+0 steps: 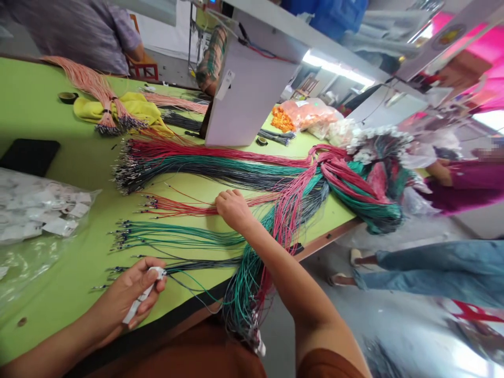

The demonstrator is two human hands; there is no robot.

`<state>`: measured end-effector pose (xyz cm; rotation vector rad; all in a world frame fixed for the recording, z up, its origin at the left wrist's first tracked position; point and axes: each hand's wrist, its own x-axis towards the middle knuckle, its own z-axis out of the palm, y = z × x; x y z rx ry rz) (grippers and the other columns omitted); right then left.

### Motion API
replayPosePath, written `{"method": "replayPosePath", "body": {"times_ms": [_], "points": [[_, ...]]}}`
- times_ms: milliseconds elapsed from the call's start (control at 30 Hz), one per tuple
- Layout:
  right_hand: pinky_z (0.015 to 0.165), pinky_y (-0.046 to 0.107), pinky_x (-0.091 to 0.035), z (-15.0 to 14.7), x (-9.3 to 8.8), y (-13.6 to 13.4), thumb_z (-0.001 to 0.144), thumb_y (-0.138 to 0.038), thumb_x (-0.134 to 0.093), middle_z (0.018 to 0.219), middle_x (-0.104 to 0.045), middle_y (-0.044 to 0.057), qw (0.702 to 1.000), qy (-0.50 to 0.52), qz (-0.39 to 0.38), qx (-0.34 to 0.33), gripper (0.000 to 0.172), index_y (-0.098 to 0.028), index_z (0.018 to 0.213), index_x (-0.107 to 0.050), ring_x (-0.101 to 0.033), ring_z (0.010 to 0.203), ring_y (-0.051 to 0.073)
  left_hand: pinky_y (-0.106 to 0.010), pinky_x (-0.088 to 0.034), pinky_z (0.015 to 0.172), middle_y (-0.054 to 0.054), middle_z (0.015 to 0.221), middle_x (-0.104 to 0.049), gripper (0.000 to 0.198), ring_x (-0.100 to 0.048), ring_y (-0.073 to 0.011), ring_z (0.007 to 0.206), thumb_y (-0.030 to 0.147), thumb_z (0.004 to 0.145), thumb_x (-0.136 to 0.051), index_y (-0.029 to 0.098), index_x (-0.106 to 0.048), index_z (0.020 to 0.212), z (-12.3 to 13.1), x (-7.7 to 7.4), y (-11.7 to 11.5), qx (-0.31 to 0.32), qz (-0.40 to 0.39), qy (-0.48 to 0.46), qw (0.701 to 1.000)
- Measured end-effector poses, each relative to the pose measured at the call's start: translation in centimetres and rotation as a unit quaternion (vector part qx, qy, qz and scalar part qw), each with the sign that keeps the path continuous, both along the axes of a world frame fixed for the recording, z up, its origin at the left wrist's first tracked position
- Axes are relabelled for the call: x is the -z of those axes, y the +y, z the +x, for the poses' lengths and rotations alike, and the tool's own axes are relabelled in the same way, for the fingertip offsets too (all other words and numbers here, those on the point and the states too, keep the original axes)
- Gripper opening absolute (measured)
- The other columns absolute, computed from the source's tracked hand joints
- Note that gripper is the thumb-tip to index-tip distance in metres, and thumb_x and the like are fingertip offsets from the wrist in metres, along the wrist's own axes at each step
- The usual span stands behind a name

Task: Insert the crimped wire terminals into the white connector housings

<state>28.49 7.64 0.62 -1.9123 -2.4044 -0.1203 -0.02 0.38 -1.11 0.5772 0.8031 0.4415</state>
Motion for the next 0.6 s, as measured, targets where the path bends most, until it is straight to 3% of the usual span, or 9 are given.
{"method": "replayPosePath", "body": {"times_ms": [167,233,333,433,533,600], "points": [[0.072,0.030,-0.038,-1.7,-2.6,-2.1,0.088,-0.010,-0.042,0.074,-0.060,0.006,0.996,0.070,0.060,0.008,0.019,-0.014,0.082,-0.060,-0.052,0.071,0.016,-0.011,-0.028,0.029,0.006,0.068,-0.057,0.036,-0.036,-0.0010,0.035,0.046,0.077,-0.068,0.020,-0.051,0.095,0.0,0.1,0.0,-0.004,0.001,0.000,1.000],[0.069,0.027,-0.041,-4.2,-3.8,-3.8,0.091,-0.016,-0.043,0.074,-0.061,0.005,0.985,0.157,0.054,-0.055,0.019,-0.016,0.082,-0.060,-0.053,0.070,0.015,-0.011,-0.028,0.029,0.005,0.070,-0.058,0.037,-0.036,-0.0010,0.036,0.046,0.076,-0.069,0.020,-0.053,0.096,0.0,0.2,0.0,-0.001,0.003,0.008,1.000],[0.066,0.023,-0.044,-8.4,-4.4,-6.2,0.092,-0.018,-0.047,0.077,-0.064,0.005,0.934,0.312,-0.030,-0.171,0.016,-0.016,0.085,-0.061,-0.057,0.072,0.013,-0.011,-0.027,0.030,0.005,0.066,-0.057,0.038,-0.035,-0.0010,0.036,0.047,0.075,-0.069,0.020,-0.053,0.095,0.0,0.2,0.0,0.005,0.009,0.011,1.000],[0.061,0.020,-0.044,-10.6,-3.3,-7.8,0.088,-0.016,-0.053,0.072,-0.063,0.001,0.908,0.398,-0.080,-0.106,0.011,-0.016,0.082,-0.062,-0.057,0.065,0.010,-0.011,-0.026,0.030,0.006,0.065,-0.057,0.038,-0.034,-0.0006,0.033,0.048,0.076,-0.068,0.020,-0.052,0.095,-0.1,0.2,0.0,0.010,0.013,0.006,1.000],[0.061,0.021,-0.044,-10.5,-1.9,-8.7,0.085,-0.015,-0.055,0.069,-0.062,0.000,0.907,0.414,-0.079,-0.016,0.011,-0.017,0.078,-0.063,-0.056,0.063,0.011,-0.012,-0.025,0.030,0.004,0.068,-0.059,0.038,-0.035,-0.0005,0.033,0.048,0.076,-0.068,0.019,-0.051,0.094,-0.1,0.3,0.0,0.008,0.012,0.004,1.000],[0.063,0.022,-0.044,-10.0,-1.6,-9.0,0.086,-0.017,-0.055,0.070,-0.062,0.001,0.909,0.410,-0.068,-0.012,0.010,-0.017,0.079,-0.063,-0.057,0.066,0.012,-0.011,-0.026,0.031,0.004,0.069,-0.060,0.037,-0.035,-0.0005,0.033,0.046,0.077,-0.067,0.019,-0.052,0.095,-0.1,0.3,0.0,0.003,0.012,0.002,1.000]]}}
